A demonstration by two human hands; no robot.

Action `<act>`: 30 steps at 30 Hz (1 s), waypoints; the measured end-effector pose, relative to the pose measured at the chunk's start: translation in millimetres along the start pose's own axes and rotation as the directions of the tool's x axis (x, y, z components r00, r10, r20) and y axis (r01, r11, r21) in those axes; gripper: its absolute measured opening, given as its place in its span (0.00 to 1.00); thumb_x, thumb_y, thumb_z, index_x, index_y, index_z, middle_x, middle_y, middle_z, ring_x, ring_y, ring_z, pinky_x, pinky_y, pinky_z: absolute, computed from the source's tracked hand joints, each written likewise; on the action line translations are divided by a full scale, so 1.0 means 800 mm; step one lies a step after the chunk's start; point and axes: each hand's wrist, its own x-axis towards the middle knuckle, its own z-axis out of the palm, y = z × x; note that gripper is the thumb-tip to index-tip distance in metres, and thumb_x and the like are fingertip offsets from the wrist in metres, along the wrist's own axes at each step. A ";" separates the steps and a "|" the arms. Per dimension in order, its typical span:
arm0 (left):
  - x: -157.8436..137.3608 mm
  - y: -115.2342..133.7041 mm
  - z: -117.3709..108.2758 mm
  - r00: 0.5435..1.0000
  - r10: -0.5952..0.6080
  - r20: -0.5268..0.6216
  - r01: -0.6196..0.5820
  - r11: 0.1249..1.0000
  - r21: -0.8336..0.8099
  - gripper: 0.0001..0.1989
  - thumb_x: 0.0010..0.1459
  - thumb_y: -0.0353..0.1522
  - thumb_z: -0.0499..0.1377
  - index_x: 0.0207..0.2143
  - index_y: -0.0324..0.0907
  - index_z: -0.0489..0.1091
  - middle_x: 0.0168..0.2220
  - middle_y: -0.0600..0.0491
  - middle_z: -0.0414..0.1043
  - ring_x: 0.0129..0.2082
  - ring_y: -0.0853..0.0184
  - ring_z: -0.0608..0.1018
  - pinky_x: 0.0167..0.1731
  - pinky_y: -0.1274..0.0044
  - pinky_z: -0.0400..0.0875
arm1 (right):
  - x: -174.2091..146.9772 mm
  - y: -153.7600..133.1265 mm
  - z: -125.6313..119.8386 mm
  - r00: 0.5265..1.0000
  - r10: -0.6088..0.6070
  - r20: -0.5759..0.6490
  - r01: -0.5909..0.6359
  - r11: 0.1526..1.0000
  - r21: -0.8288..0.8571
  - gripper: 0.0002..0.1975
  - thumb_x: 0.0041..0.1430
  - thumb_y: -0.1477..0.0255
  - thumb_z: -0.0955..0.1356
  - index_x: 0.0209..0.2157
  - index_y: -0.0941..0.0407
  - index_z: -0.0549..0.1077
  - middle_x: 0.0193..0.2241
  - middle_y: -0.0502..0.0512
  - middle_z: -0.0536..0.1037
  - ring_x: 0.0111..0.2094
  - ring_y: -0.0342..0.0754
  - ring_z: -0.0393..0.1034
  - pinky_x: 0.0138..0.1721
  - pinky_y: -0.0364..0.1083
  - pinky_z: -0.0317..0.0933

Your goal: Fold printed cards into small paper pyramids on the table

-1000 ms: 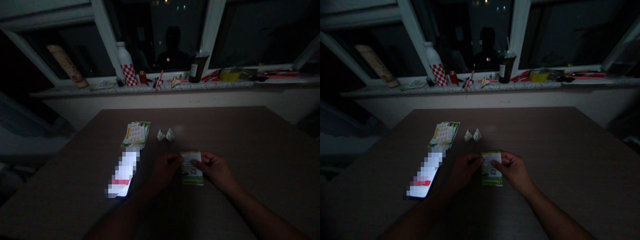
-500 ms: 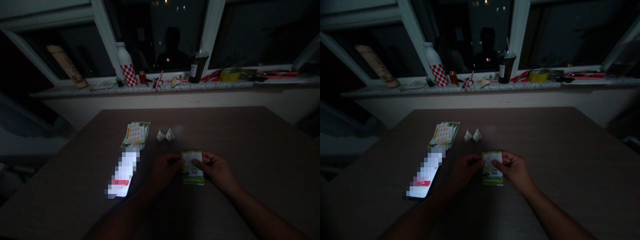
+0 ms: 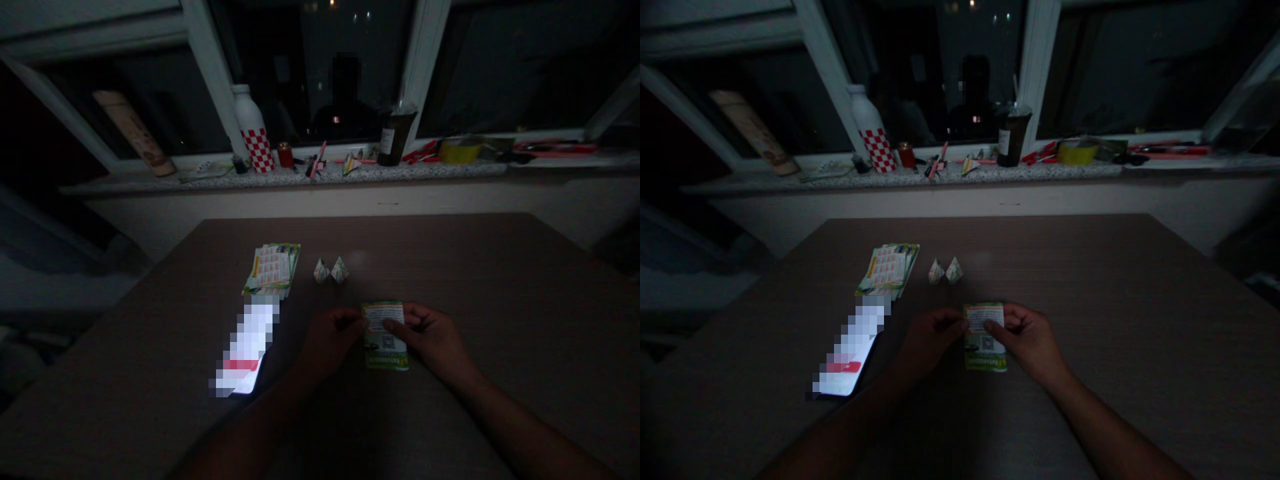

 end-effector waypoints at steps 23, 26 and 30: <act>-0.001 -0.001 0.001 0.998 0.021 -0.054 -0.022 0.999 -0.024 0.11 0.52 0.37 0.61 0.34 0.39 0.76 0.32 0.50 0.78 0.33 0.63 0.78 0.33 0.76 0.69 | 0.004 0.005 -0.003 0.995 -0.098 -0.019 0.099 0.995 0.030 0.15 0.42 0.68 0.76 0.34 0.55 0.74 0.30 0.53 0.81 0.32 0.48 0.76 0.35 0.46 0.70; -0.001 -0.001 0.001 0.997 0.030 -0.067 -0.030 1.000 0.005 0.11 0.52 0.37 0.61 0.34 0.39 0.76 0.31 0.50 0.78 0.33 0.63 0.78 0.33 0.76 0.69 | 0.004 0.005 -0.003 0.996 -0.090 -0.026 0.091 0.996 0.015 0.15 0.42 0.68 0.76 0.34 0.55 0.73 0.31 0.54 0.81 0.32 0.48 0.76 0.35 0.47 0.70; -0.002 0.000 0.001 0.997 0.028 -0.067 -0.027 0.999 0.020 0.11 0.52 0.36 0.61 0.34 0.38 0.76 0.32 0.50 0.78 0.33 0.64 0.78 0.32 0.77 0.70 | 0.005 0.006 -0.003 0.996 -0.087 -0.035 0.088 0.996 0.018 0.17 0.40 0.67 0.77 0.33 0.55 0.73 0.30 0.54 0.81 0.31 0.49 0.76 0.35 0.48 0.71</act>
